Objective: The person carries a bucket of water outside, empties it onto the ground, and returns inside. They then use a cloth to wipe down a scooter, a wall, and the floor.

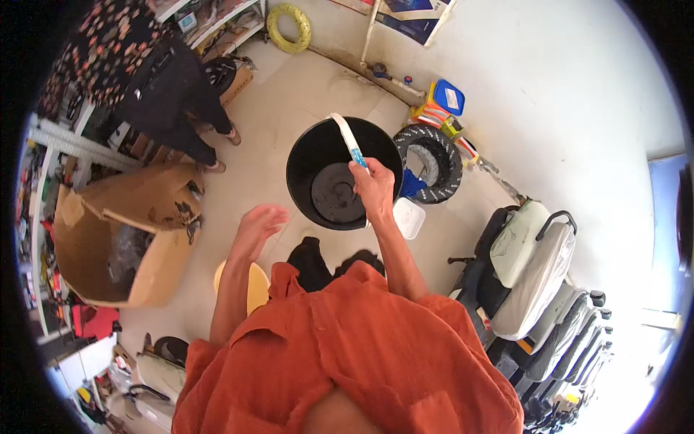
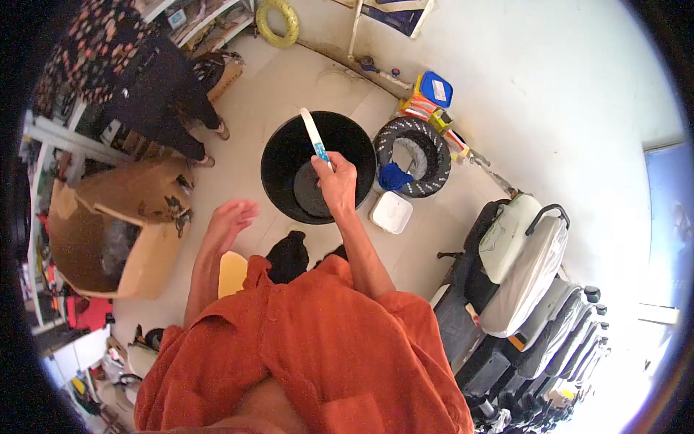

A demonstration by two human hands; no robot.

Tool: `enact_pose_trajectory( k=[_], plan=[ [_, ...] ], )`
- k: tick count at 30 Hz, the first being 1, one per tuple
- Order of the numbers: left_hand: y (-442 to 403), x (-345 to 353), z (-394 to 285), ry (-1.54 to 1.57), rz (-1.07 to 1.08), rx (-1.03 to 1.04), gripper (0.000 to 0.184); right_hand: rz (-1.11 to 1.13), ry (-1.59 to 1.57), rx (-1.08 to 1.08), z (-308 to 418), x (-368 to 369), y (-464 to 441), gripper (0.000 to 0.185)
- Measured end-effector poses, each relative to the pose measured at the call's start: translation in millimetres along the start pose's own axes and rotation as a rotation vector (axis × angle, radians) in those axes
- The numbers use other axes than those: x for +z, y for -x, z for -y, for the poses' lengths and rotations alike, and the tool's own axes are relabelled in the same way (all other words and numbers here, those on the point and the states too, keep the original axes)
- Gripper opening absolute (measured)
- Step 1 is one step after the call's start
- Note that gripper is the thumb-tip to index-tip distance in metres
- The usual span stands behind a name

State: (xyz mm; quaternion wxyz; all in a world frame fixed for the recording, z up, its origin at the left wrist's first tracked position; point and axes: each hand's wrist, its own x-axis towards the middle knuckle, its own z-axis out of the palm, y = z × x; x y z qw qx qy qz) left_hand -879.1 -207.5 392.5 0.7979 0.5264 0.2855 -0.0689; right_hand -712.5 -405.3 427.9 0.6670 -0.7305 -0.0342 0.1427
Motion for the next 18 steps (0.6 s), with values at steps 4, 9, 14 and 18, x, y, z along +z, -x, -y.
enact_pose_trajectory(
  k=[4,9,14,18],
  plan=[
    [-91.4,50.6,-92.4,-0.034,0.293,0.002,0.029,-0.004,-0.030,0.012,14.3,10.2,-64.4,0.022],
    [-212.9,94.4,-149.7,0.180,0.432,-0.010,0.035,0.049,-0.032,-0.053,11.6,41.4,-163.5,0.021],
    [-320.9,107.1,-201.8,0.363,0.342,-0.132,0.047,0.125,0.074,-0.084,10.2,44.8,-282.6,0.024],
    [-406.8,110.2,-231.9,0.542,0.280,-0.259,0.046,0.227,0.342,-0.278,11.3,28.3,-378.2,0.022]
  ],
)
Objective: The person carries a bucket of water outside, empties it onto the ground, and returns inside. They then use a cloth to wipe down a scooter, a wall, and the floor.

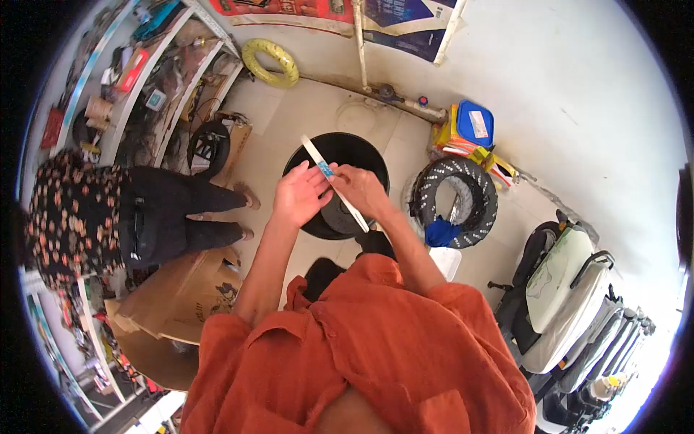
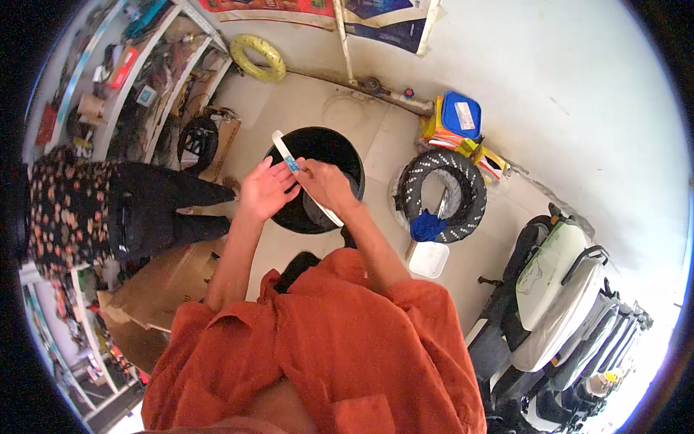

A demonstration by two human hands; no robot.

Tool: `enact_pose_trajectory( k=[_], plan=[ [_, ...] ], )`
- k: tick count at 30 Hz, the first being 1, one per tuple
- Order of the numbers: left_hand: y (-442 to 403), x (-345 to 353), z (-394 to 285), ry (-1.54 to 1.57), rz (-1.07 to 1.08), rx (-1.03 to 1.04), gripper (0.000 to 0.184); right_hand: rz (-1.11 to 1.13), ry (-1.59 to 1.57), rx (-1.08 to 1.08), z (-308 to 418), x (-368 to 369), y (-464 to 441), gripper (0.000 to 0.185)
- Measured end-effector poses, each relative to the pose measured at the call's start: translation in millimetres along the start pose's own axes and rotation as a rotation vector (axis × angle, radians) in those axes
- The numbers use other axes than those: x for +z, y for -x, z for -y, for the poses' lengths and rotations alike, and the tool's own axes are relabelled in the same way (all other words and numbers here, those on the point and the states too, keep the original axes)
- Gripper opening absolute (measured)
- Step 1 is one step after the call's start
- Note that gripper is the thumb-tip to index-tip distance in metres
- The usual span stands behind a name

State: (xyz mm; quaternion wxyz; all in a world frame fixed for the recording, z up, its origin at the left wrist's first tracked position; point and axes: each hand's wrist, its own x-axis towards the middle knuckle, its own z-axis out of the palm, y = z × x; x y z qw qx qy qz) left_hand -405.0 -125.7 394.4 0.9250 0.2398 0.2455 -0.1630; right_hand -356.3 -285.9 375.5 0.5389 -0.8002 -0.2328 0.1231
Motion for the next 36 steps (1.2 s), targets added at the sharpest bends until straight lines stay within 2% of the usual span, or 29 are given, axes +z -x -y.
enact_pose_trajectory(
  k=[1,3,6,8,9,10,11,12,13,14,15,16,17,18,19,21,24,27,30,31,32,33,35,36],
  plan=[
    [-15.0,-1.9,-9.0,0.002,-0.020,-0.022,0.046,0.020,0.133,-0.002,-10.0,-9.3,-17.2,0.022],
    [-49.4,-4.7,-27.7,0.141,-0.144,-0.034,0.045,-0.059,0.155,-0.035,-34.3,-28.4,-43.5,0.021],
    [-114.8,-30.0,-46.0,0.225,-0.244,-0.097,0.045,-0.104,0.126,0.098,-77.9,-65.2,-59.4,0.020],
    [-158.2,-43.5,-55.6,0.238,-0.374,-0.113,0.045,-0.034,0.358,0.184,-117.7,-83.7,-53.0,0.020],
    [-179.3,-46.1,-61.7,0.220,-0.395,-0.121,0.046,0.020,0.396,0.319,-143.2,-90.0,-40.4,0.019],
    [-202.7,-52.5,-68.4,0.233,-0.419,-0.144,0.046,0.013,0.508,0.417,-191.7,-86.2,-13.5,0.029],
    [-228.4,-60.2,-75.3,0.247,-0.442,-0.168,0.046,-0.012,0.495,0.593,-169.8,-97.8,-4.6,0.030],
    [-254.7,-64.5,-82.9,0.225,-0.468,-0.185,0.044,0.086,0.579,0.743,-179.6,-102.2,14.7,0.031],
    [-278.9,-71.6,-92.3,0.223,-0.470,-0.246,0.030,-0.019,0.616,0.828,-220.4,-92.1,57.6,0.032],
    [-304.5,-77.2,-103.0,0.218,-0.498,-0.264,0.028,-0.023,0.603,0.923,-214.2,-89.6,77.8,0.031],
    [-329.4,-80.3,-112.3,0.219,-0.528,-0.281,0.025,0.360,0.787,0.894,-231.5,-86.8,110.1,0.029],
    [-349.0,-79.4,-119.6,0.236,-0.565,-0.241,0.024,0.085,0.512,1.086,-226.4,-77.8,140.6,0.026],
    [-370.5,-85.9,-126.7,0.209,-0.581,-0.245,0.025,0.100,0.505,1.013,-230.5,-64.4,179.6,0.023],
    [-391.0,-89.1,-132.9,0.210,-0.617,-0.246,0.027,-0.208,0.052,1.359,-216.1,-44.5,196.1,0.017],
    [-409.7,-90.5,-138.7,0.203,-0.651,-0.248,0.029,-0.584,-0.355,1.575,-171.7,-30.3,179.6,0.012],
    [-446.5,-103.8,-146.0,0.154,-0.670,-0.260,0.032,-0.548,-0.465,1.762,-141.4,-3.0,177.6,0.014],
    [-480.9,-107.7,-159.5,0.139,-0.708,-0.307,0.036,-0.540,-0.568,1.862,-115.4,37.1,162.7,0.017],
    [-515.6,-129.9,-168.5,0.225,-0.694,-0.322,0.042,-0.553,-0.774,1.800,-119.3,57.2,143.4,0.022],
    [-529.9,-146.3,-180.4,0.116,-0.695,-0.302,0.048,-0.531,-0.745,1.708,-144.0,52.6,116.1,0.024],
    [-533.4,-153.3,-182.1,0.102,-0.738,-0.306,0.043,-0.537,-0.706,1.660,-160.3,52.0,117.8,0.026],
    [-530.8,-159.1,-184.3,0.060,-0.668,-0.292,0.041,-0.554,-0.690,1.638,-171.0,44.0,109.0,0.026],
    [-532.8,-162.7,-183.7,0.056,-0.711,-0.264,0.039,-0.598,-0.705,1.577,-183.9,37.9,108.2,0.026],
    [-539.4,-185.3,-181.9,0.027,-0.631,-0.298,0.042,-0.608,-0.654,1.525,-213.1,22.5,105.5,0.027],
    [-534.0,-176.5,-175.6,-0.027,-0.703,-0.299,0.043,-0.616,-0.633,1.504,-226.9,16.6,107.8,0.027]
  ],
)
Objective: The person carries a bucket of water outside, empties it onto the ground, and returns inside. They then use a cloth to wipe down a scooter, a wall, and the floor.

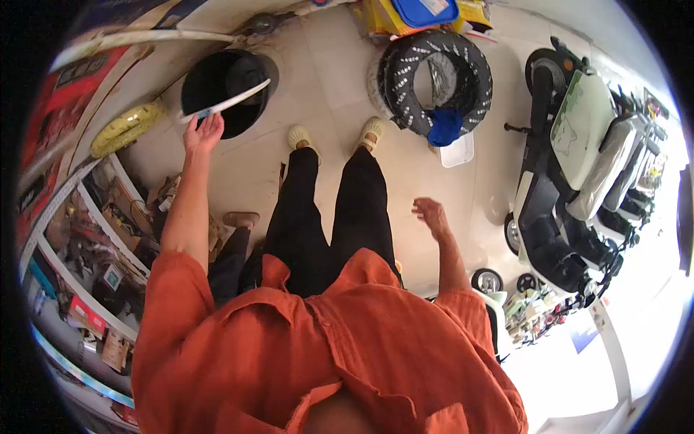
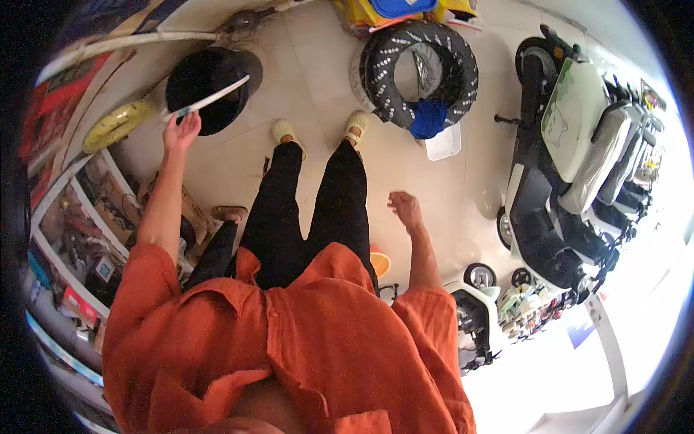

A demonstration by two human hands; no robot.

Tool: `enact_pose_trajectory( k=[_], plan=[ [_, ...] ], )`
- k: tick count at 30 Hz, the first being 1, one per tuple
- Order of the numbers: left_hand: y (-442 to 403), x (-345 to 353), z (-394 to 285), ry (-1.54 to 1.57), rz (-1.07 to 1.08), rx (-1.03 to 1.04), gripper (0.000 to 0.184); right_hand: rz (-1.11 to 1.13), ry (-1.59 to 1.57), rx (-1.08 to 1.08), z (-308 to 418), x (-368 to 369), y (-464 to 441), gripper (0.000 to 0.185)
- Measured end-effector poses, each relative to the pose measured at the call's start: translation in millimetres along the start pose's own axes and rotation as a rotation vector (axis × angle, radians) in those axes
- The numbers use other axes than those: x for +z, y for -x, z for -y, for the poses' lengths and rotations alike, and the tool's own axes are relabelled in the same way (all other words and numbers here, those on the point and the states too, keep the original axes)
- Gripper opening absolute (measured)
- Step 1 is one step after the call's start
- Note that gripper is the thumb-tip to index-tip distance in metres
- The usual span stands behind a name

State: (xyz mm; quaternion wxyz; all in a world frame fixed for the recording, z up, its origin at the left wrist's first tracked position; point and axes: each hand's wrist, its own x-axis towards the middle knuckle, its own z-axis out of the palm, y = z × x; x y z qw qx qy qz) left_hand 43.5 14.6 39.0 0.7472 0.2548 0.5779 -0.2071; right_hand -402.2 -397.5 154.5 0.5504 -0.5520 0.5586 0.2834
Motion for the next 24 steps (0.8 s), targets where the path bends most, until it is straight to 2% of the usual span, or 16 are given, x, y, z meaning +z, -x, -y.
enact_pose_trajectory(
  k=[2,4,5,6,9,11,12,13,15,16,17,18,20,22,23,24],
  plan=[
    [12.8,5.7,21.3,-0.078,-0.192,0.061,0.049,0.007,0.018,-0.025,5.4,-14.6,-33.1,0.027],
    [14.2,-11.0,41.4,-0.156,-0.231,0.057,0.048,-0.011,0.100,-0.044,3.8,-31.8,-75.1,0.024],
    [12.5,-21.8,51.4,-0.223,-0.258,0.051,0.047,-0.031,0.182,-0.103,-2.2,-41.7,-99.8,0.023],
    [7.6,-42.1,62.2,-0.243,-0.198,0.018,0.043,-0.075,0.355,-0.341,-28.6,-53.9,-139.0,0.023],
    [30.8,-68.8,118.1,-0.377,-0.080,-0.059,0.030,-0.199,0.518,-0.285,-34.1,-77.3,-205.9,0.028],
    [39.3,-90.6,153.6,-0.491,-0.039,-0.138,0.029,-0.265,0.576,-0.410,-41.2,-94.7,-247.1,0.035],
    [46.2,-96.8,170.6,-0.512,-0.055,-0.136,0.029,-0.260,0.695,-0.462,-48.0,-106.1,-267.5,0.038],
    [52.2,-103.6,188.1,-0.595,-0.129,-0.162,0.031,-0.237,0.647,-0.343,-56.8,-113.4,-291.6,0.038],
    [57.1,-113.4,212.0,-0.684,-0.220,-0.172,0.032,-0.295,0.799,-0.341,-71.0,-129.1,-329.9,0.037],
    [60.9,-115.9,217.0,-1.076,-0.282,-0.108,0.034,-0.257,0.874,-0.417,-97.0,-141.8,-365.0,0.034],
    [62.4,-112.8,221.4,-1.467,-0.347,-0.044,0.037,-0.266,0.775,-0.317,-97.5,-146.2,-375.7,0.032],
    [62.0,-102.5,218.2,-1.778,-0.295,0.083,0.042,-0.271,0.714,-0.267,-95.6,-149.6,-383.6,0.028],
    [41.2,-106.4,176.1,-1.980,-0.010,0.602,0.051,-0.297,0.454,-0.181,-108.8,-156.3,-406.1,0.021],
    [44.7,-57.7,148.8,-2.270,-0.165,1.177,0.064,-0.311,0.077,-0.118,-127.5,-158.8,-432.9,0.015],
    [52.8,-21.9,147.8,-2.313,-0.323,1.439,0.071,-0.298,0.067,-0.107,-113.7,-162.2,-424.4,0.012],
    [56.1,5.2,136.0,-2.247,-0.293,1.624,0.074,-0.352,0.331,-0.246,-99.5,-167.0,-409.3,0.011]
  ],
)
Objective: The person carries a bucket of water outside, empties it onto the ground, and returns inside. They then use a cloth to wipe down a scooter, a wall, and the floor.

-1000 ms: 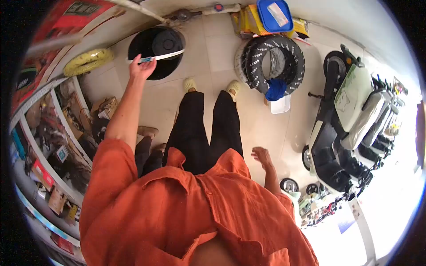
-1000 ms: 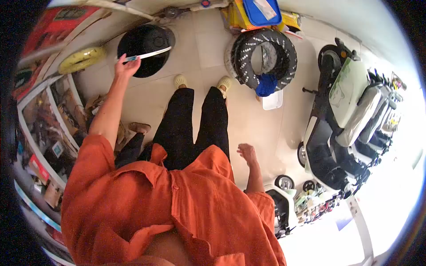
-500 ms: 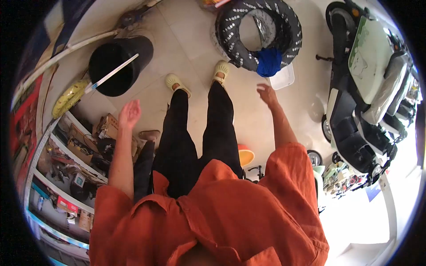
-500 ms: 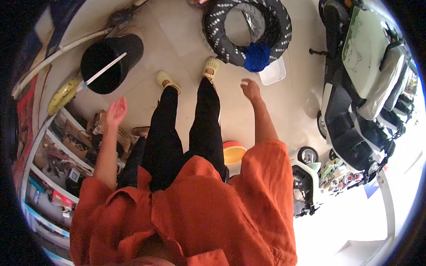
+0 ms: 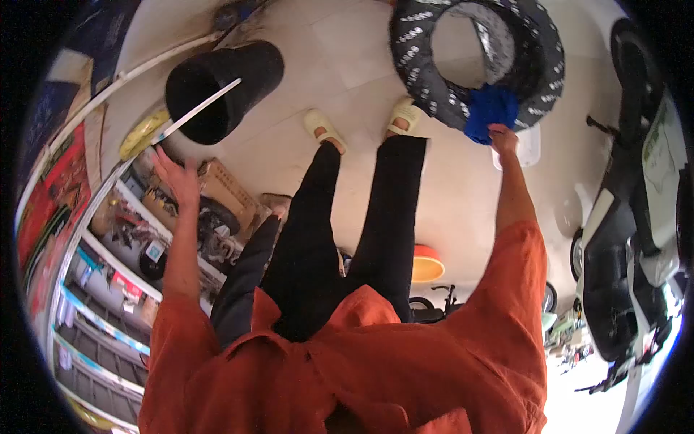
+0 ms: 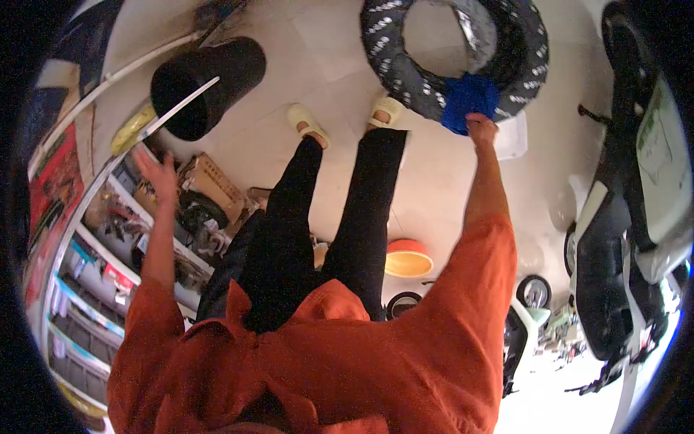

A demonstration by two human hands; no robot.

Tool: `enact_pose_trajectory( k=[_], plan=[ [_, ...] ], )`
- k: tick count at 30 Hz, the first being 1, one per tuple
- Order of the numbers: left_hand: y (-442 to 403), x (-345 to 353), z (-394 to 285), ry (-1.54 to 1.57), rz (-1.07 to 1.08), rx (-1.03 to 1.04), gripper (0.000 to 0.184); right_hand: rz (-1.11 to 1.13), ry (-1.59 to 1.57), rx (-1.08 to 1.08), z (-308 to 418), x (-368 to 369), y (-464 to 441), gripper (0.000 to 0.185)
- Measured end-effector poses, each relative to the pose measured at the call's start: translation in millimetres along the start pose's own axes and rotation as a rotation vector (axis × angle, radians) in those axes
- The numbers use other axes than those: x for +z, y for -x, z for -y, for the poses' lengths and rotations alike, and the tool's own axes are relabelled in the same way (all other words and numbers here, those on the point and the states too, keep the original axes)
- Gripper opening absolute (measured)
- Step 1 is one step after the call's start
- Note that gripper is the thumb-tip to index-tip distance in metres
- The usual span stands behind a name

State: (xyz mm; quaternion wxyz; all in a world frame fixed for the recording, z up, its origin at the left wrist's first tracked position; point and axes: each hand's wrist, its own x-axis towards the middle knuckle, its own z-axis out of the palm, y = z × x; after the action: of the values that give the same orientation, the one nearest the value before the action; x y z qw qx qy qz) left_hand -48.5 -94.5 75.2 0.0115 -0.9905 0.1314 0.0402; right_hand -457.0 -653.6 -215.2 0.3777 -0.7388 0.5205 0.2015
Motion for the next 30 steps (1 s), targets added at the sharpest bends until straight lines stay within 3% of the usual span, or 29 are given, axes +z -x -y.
enact_pose_trajectory(
  k=[1,2,3,4,5,6,7,9,11,13,16,17,18,20,22,25,28,30],
  plan=[
    [-22.2,-11.9,-10.4,-0.104,-0.044,-0.030,0.077,-0.022,0.317,-0.219,11.5,-11.9,8.0,0.013],
    [-37.7,-12.7,-3.6,-0.194,-0.047,-0.025,0.079,0.044,-0.018,-0.094,5.9,-15.3,13.4,0.015],
    [-52.8,-7.5,14.1,-0.319,0.033,0.001,0.080,0.036,-0.021,-0.192,-11.9,-10.8,9.6,0.017],
    [-60.9,-3.8,22.5,-0.450,0.125,0.000,0.076,0.037,0.015,-0.223,19.9,-26.1,30.5,0.018],
    [-67.7,-1.9,20.8,-0.435,0.312,-0.122,0.069,-0.002,0.005,-0.236,24.5,-27.8,39.2,0.019],
    [-69.8,25.5,69.9,-0.310,0.416,-0.111,0.063,-0.036,0.025,-0.118,49.6,-34.7,55.8,0.021],
    [-61.4,52.7,105.5,-0.144,0.378,-0.091,0.062,-0.005,-0.093,-0.101,47.2,-33.1,61.3,0.017],
    [-20.9,40.1,72.2,-0.168,0.375,0.002,0.069,0.095,-0.381,0.065,84.5,-44.5,106.9,0.013],
    [36.1,63.6,107.4,0.063,0.698,-0.212,0.072,0.151,-0.438,0.159,90.7,-50.8,149.2,0.014],
    [87.2,86.2,125.7,-0.119,0.943,-0.049,0.072,0.107,-0.422,0.211,105.2,-52.1,203.0,0.016],
    [85.4,83.0,102.1,0.072,0.864,-0.174,0.070,0.086,-0.434,0.209,107.3,-51.4,284.5,0.023],
    [74.2,76.0,100.8,0.233,0.760,-0.299,0.067,0.086,-0.389,0.244,109.6,-51.4,309.9,0.028],
    [53.3,55.4,102.2,0.247,0.743,-0.293,0.067,0.063,-0.469,0.237,109.5,-47.0,337.3,0.038],
    [9.5,17.4,107.3,0.890,0.713,-0.677,0.059,-0.113,-0.350,0.404,99.8,-24.7,379.3,0.050],
    [-18.0,-15.8,142.0,1.209,0.667,-0.562,0.048,-0.119,-0.351,0.569,109.8,-17.3,435.1,0.047],
    [-49.2,-62.4,168.4,1.278,0.737,-0.533,0.044,-0.013,-0.478,0.663,108.1,-3.1,505.6,0.036],
    [-45.2,-86.1,182.4,1.201,0.740,-0.616,0.046,-0.078,-0.559,0.735,125.6,5.9,568.8,0.032],
    [-34.4,-65.6,216.7,1.171,0.848,-0.673,0.049,-0.182,-0.832,0.816,113.5,21.6,600.2,0.028]
  ],
)
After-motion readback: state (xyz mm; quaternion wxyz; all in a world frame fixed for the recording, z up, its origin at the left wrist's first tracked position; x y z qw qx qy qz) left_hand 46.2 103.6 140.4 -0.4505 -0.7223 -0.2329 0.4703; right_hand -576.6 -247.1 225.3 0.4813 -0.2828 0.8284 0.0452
